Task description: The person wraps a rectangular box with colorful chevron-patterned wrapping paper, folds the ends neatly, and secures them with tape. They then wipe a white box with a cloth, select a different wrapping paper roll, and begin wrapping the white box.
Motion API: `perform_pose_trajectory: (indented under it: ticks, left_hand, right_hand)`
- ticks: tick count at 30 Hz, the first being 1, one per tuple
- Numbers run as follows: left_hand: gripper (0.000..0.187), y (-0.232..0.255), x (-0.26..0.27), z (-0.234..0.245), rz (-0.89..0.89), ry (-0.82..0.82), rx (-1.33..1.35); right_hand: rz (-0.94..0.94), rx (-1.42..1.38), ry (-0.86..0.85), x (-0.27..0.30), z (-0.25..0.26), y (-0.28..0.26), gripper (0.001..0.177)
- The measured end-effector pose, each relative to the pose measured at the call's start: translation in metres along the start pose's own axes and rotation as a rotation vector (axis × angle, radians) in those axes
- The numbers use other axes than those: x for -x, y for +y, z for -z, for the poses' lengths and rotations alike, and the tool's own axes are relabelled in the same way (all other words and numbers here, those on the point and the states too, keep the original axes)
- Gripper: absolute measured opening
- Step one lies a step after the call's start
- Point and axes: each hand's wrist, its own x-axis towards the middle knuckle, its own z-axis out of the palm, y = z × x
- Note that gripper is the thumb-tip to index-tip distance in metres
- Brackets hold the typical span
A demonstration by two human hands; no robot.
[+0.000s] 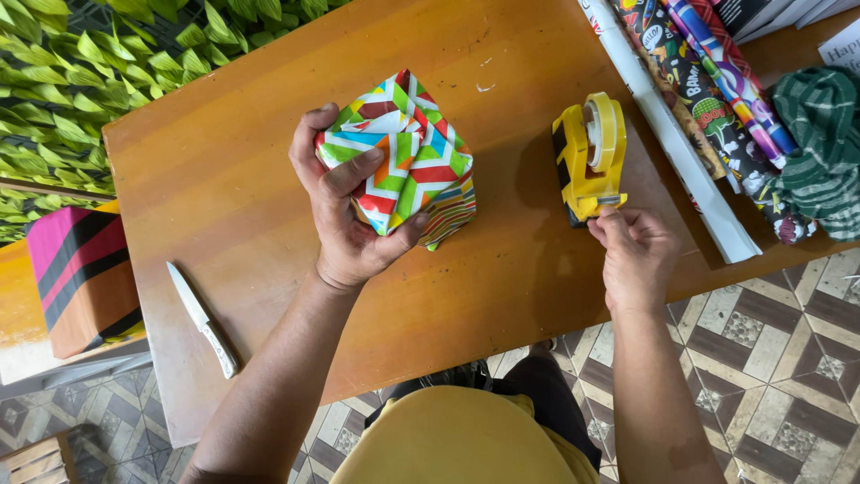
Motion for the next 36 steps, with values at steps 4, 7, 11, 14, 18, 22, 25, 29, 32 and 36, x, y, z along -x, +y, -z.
perform_pose_trajectory:
  ticks: [4, 7, 11, 14, 18, 22, 25, 29, 32, 36]
  left_hand:
    - [0.071, 0.004, 0.0, 0.0, 0.006, -0.017, 0.008]
    - [0.07, 0.013, -0.006, 0.002, -0.046, -0.018, 0.002]
    - [0.058, 0.021, -0.019, 0.021, -0.326, -0.153, -0.122]
    - [0.044, 0.021, -0.029, 0.023, -0.52, -0.283, -0.242]
    - [0.042, 0.023, -0.03, 0.01, -0.613, -0.355, -0.378]
    - [0.041, 0.019, -0.014, 0.007, -0.629, -0.354, -0.444]
    - [0.043, 0.013, -0.002, 0.007, -0.654, -0.363, -0.536]
    - [0.045, 0.009, 0.003, 0.007, -0.701, -0.386, -0.565]
    - [0.045, 0.009, 0.003, 0.009, -0.709, -0.403, -0.544]
    - [0.042, 0.009, 0.001, 0.01, -0.721, -0.424, -0.539]
  right_hand:
    - [0.038, 0.021, -0.052, -0.003, 0.005, 0.006, 0.008]
    - [0.004, 0.0, -0.053, 0.011, 0.007, 0.002, 0.003]
    - [0.061, -0.096, -0.245, 0.045, 0.01, -0.022, 0.014]
    - [0.143, -0.16, -0.596, 0.056, 0.003, -0.044, 0.018]
    - [0.118, -0.24, -0.915, 0.058, -0.025, -0.061, 0.019]
    - [0.057, -0.149, -0.942, 0.063, -0.045, -0.063, 0.016]
    - [0.026, -0.034, -0.919, 0.064, -0.054, -0.063, 0.015]
    - [-0.062, 0.08, -0.901, 0.06, -0.059, -0.061, 0.015]
    - [-0.098, 0.119, -0.926, 0.059, -0.061, -0.061, 0.015]
    - [-0.088, 0.126, -0.918, 0.059, -0.068, -0.064, 0.016]
